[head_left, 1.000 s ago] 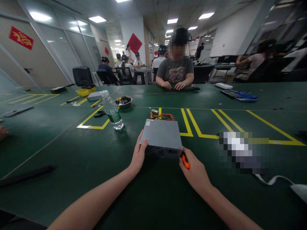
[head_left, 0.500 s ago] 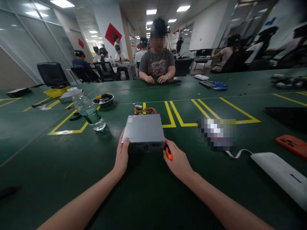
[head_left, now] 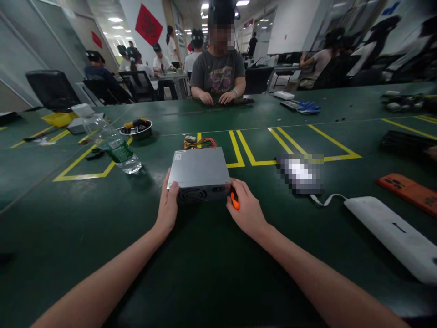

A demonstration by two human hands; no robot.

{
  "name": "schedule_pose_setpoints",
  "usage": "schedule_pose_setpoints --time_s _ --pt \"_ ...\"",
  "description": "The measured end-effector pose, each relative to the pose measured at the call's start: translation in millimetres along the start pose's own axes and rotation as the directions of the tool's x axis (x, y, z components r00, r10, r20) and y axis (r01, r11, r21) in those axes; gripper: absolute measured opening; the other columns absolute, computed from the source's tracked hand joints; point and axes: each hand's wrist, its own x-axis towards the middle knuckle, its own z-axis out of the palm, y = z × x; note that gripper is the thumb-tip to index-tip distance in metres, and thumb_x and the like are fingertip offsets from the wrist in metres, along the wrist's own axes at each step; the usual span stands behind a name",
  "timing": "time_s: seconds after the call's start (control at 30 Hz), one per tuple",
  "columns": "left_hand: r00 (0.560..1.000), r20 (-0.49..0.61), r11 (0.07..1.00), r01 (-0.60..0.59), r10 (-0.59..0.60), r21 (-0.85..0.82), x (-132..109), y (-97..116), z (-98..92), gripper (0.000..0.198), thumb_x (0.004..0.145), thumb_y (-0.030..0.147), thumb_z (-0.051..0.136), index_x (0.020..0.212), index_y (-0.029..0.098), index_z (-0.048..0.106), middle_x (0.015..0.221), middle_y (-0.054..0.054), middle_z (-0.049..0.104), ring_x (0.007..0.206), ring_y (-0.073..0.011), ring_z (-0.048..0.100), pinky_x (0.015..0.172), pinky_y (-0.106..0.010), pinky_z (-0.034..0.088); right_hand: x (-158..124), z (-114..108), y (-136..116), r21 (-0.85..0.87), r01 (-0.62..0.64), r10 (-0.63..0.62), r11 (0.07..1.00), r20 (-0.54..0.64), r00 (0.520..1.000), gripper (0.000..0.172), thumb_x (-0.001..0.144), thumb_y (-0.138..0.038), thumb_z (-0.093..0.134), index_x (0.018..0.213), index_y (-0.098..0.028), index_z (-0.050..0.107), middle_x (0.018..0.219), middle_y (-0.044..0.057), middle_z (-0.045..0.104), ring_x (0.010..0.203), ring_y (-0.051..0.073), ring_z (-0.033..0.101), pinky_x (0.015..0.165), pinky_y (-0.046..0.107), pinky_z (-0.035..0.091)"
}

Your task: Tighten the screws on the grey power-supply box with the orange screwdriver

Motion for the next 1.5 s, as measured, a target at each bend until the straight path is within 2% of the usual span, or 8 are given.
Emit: schedule_pose_setpoints --time_s 0.13,0.23,0.33,0.43,0.57,0.83,1.17,1.5 --pt "0.997 -0.063 0.997 -0.038 0.042 0.065 -4 10 -1.0 0.052 0.087 0.047 0.035 0.134 0.028 0.027 0.143 0.0 0.029 0.131 -0.0173 0.026 0.11 -0.035 0.017 -5 -1 0 -0.064 0.065 -0.071 0.996 -0.099 0.993 0.042 0.078 -0.018 0.042 0.121 -0.02 0.039 0.121 0.01 0.044 0.107 0.022 0.051 0.085 0.037 0.049" --pt "0.971 -0.113 0.961 -0.183 0.21 0.209 -13 20 -4.0 0.053 0.088 0.044 0.034 0.135 0.024 0.025 0.143 -0.005 0.028 0.131 -0.0175 0.025 0.109 -0.037 0.018 -10 -3 -2 -0.114 0.105 -0.121 0.988 -0.136 0.983 0.039 0.079 -0.019 0.042 0.118 -0.019 0.042 0.119 0.011 0.045 0.107 0.023 0.051 0.083 0.036 0.05" --pt "0.916 -0.148 0.858 -0.28 0.373 0.431 -27 34 -1.7 0.05 0.088 0.038 0.034 0.134 0.02 0.029 0.145 -0.007 0.022 0.135 -0.0189 0.012 0.111 -0.041 0.008 -21 -8 -7 -0.165 0.149 -0.174 0.975 -0.15 0.973 0.034 0.08 -0.019 0.041 0.114 -0.017 0.044 0.121 0.012 0.043 0.109 0.023 0.049 0.082 0.036 0.05" --pt "0.884 -0.002 0.738 -0.39 0.468 0.551 -41 48 8.6 0.046 0.087 0.03 0.034 0.133 0.022 0.031 0.145 -0.004 0.023 0.135 -0.0186 0.012 0.11 -0.043 0.0 -38 -15 -17 -0.18 0.221 -0.253 0.959 -0.183 0.95 0.03 0.08 -0.018 0.04 0.11 -0.018 0.045 0.123 0.012 0.042 0.113 0.022 0.045 0.087 0.036 0.047" --pt "0.855 0.167 0.618 -0.477 0.491 0.624 -47 52 20.3 0.046 0.085 0.027 0.039 0.13 0.022 0.036 0.14 -0.004 0.035 0.133 -0.0191 0.021 0.11 -0.042 -0.002 -64 -22 -27 -0.179 0.336 -0.375 0.925 -0.285 0.882 0.022 0.079 -0.018 0.045 0.101 -0.02 0.046 0.122 0.011 0.044 0.113 0.02 0.045 0.092 0.035 0.042" --pt "0.854 0.126 0.567 -0.438 0.505 0.698 -40 41 22.0 0.038 0.083 0.034 0.045 0.12 0.027 0.045 0.127 -0.002 0.05 0.122 -0.0189 0.038 0.109 -0.041 0.007 -70 -8 -33 -0.239 0.605 -0.638 0.76 -0.092 0.765 0.013 0.074 -0.015 0.05 0.086 -0.018 0.051 0.113 0.012 0.052 0.093 0.019 0.056 0.076 0.032 0.048" --pt "0.851 0.034 0.59 -0.391 0.524 0.706 -41 42 28.6 0.03 0.082 0.034 0.047 0.111 0.027 0.05 0.118 -0.002 0.055 0.118 -0.0195 0.041 0.108 -0.043 0.011 -74 -7 -33 -0.282 0.596 -0.637 0.752 -0.075 0.767 0.012 0.073 -0.015 0.05 0.085 -0.018 0.052 0.11 0.012 0.055 0.088 0.019 0.057 0.073 0.031 0.048" --pt "0.848 0.031 0.588 -0.393 0.529 0.707 -42 41 28.4 0.028 0.082 0.03 0.047 0.109 0.027 0.051 0.118 -0.002 0.055 0.118 -0.0199 0.04 0.108 -0.043 0.011 -74 -3 -36 -0.387 0.597 -0.656 0.703 -0.028 0.754 0.011 0.075 -0.017 0.049 0.086 -0.016 0.053 0.111 0.012 0.056 0.082 0.017 0.056 0.072 0.03 0.047"
